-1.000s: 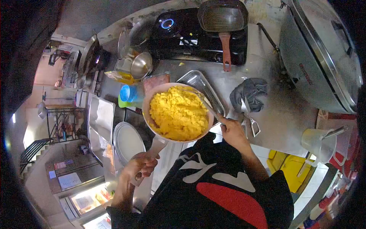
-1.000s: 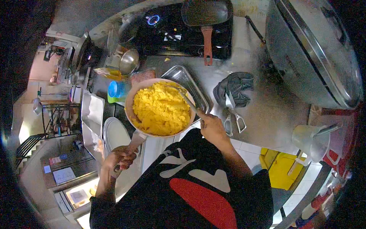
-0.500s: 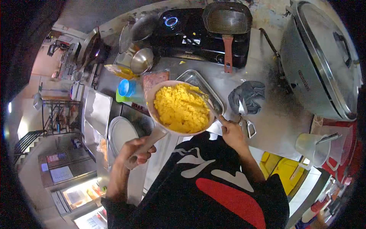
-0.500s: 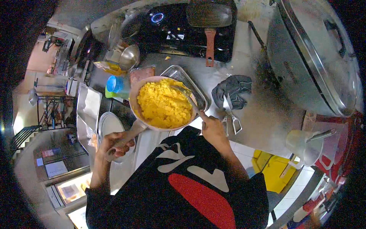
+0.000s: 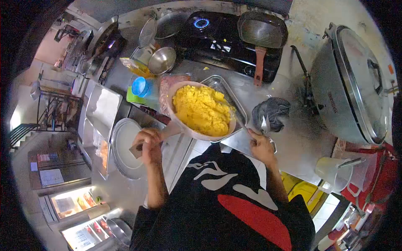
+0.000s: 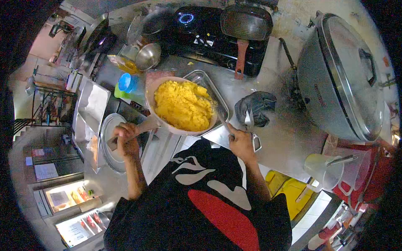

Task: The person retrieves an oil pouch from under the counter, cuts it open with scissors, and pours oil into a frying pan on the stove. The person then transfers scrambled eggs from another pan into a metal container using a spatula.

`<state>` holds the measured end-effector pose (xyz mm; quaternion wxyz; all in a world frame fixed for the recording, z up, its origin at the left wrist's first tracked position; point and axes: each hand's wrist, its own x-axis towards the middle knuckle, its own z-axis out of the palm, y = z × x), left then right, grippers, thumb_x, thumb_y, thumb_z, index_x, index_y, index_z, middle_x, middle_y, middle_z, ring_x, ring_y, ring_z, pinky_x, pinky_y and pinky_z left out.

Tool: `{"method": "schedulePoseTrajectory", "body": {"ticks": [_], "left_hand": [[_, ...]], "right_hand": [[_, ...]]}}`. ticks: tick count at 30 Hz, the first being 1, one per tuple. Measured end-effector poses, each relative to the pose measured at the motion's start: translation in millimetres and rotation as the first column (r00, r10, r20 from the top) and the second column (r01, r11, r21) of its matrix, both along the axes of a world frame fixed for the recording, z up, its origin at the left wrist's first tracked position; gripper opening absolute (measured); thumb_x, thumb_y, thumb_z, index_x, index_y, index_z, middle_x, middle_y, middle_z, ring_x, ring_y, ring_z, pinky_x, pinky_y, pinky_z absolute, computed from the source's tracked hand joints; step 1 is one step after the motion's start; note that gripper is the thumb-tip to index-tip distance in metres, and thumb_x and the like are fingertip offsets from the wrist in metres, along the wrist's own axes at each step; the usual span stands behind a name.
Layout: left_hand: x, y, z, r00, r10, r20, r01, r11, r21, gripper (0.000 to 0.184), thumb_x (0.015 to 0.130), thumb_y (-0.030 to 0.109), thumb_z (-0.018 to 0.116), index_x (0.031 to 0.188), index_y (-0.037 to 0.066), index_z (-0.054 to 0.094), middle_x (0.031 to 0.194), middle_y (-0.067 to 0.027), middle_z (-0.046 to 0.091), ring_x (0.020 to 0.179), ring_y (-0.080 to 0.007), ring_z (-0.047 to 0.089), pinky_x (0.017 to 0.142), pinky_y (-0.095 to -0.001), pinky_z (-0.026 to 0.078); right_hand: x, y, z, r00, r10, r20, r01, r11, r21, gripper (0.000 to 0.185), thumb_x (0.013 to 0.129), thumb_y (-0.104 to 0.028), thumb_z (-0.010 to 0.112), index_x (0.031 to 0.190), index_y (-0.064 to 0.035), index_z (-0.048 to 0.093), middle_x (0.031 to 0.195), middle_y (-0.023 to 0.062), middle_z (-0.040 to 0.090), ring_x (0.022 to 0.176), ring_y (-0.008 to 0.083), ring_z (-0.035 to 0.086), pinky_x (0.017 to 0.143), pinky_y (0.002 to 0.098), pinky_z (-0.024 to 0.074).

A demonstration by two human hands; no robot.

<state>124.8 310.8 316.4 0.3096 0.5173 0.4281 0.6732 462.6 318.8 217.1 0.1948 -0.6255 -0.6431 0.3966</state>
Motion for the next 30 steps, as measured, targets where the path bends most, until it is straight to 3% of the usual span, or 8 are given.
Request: {"method": "schedulePoseTrajectory", "body": {"ticks": [1,2,4,8,16,19,23,30], "left_hand": [[1.3,3.4,-0.8,0.97,-0.12,0.21,0.12,0.993,0.011,0.02,0.083,0.02,0.051,0.07,0.007,0.045,0.069,-0.0036,0.04,0.066,-0.015,0.041,0.06,-0.028,0.034],[7.1,8.9,-1.9,0.941,-0.048,0.335,0.041,0.999,0.029,0.024,0.082,0.016,0.048,0.062,0.011,0.036,0.06,-0.0026,0.035,0.054,-0.0137,0.034,0.053,-0.0282,0.032],[17.8,19.3,6.4,0.947,-0.053,0.315,0.033,0.997,0.068,0.025,0.083,0.017,0.048,0.062,0.012,0.035,0.056,-0.0017,0.033,0.049,-0.0122,0.031,0.049,-0.0273,0.03],[27.3,46.1,16.5,0.948,-0.089,0.305,0.046,0.988,0.144,0.027,0.083,0.017,0.048,0.06,0.012,0.034,0.053,-0.001,0.032,0.042,-0.0099,0.027,0.043,-0.0249,0.028],[31.9,57.4,28.1,0.935,-0.261,0.24,0.215,0.955,0.203,0.021,0.081,0.014,0.048,0.062,0.01,0.039,0.051,-0.0012,0.034,0.039,-0.0091,0.028,0.04,-0.0237,0.027],[29.6,64.4,27.2,0.898,-0.217,0.383,0.164,0.972,0.167,0.01,0.079,0.006,0.047,0.068,0.004,0.046,0.049,-0.0032,0.035,0.04,-0.0113,0.031,0.036,-0.0236,0.027],[34.2,69.3,31.3,0.959,-0.199,0.201,0.168,0.972,0.162,0.018,0.08,0.014,0.046,0.064,0.009,0.04,0.05,-0.0007,0.034,0.038,-0.0086,0.027,0.038,-0.0227,0.026],[55.6,71.2,47.4,0.96,-0.157,0.231,0.129,0.983,0.132,0.019,0.074,0.008,0.047,0.06,0.007,0.035,0.049,-0.0027,0.033,0.038,-0.0096,0.027,0.036,-0.0224,0.024]], "right_hand": [[-1.6,2.6,1.5,1.0,-0.019,-0.009,0.018,1.0,-0.008,0.043,0.076,-0.007,0.057,0.118,-0.0088,0.056,0.08,0.0224,0.06,0.074,0.0361,0.06,0.07,0.0422,0.0463],[-2.4,3.8,3.4,0.999,-0.04,-0.016,0.039,0.999,-0.018,0.043,0.076,-0.007,0.057,0.119,-0.0089,0.056,0.08,0.0221,0.06,0.074,0.0359,0.06,0.07,0.042,0.0463],[-2.7,3.6,-1.0,0.994,-0.065,-0.087,0.07,0.996,0.056,0.043,0.076,-0.008,0.058,0.118,-0.0096,0.056,0.08,0.0209,0.061,0.073,0.035,0.06,0.069,0.0412,0.0464],[-9.1,6.4,10.0,0.993,-0.024,0.116,0.025,1.0,-0.007,0.039,0.078,-0.013,0.057,0.117,-0.0098,0.058,0.08,0.0216,0.061,0.074,0.0341,0.06,0.072,0.0423,0.0466],[-29.9,14.7,-5.4,0.991,-0.122,-0.051,0.128,0.981,0.144,0.039,0.078,-0.011,0.055,0.117,-0.013,0.058,0.079,0.023,0.06,0.072,0.0377,0.059,0.068,0.0438,0.0458],[-34.7,8.9,-26.5,0.991,-0.107,-0.085,0.118,0.984,0.13,0.039,0.078,-0.01,0.056,0.117,-0.0115,0.057,0.078,0.0231,0.06,0.072,0.0378,0.059,0.069,0.0435,0.0459],[-40.5,15.9,-26.5,0.997,-0.07,-0.039,0.076,0.98,0.182,0.04,0.078,-0.01,0.056,0.118,-0.0111,0.057,0.08,0.024,0.06,0.075,0.0378,0.06,0.073,0.043,0.0463],[-41.9,15.7,-31.5,0.991,-0.104,-0.083,0.114,0.986,0.124,0.04,0.076,-0.006,0.057,0.117,-0.0094,0.057,0.084,0.0238,0.06,0.072,0.0357,0.06,0.069,0.0418,0.047]]}}
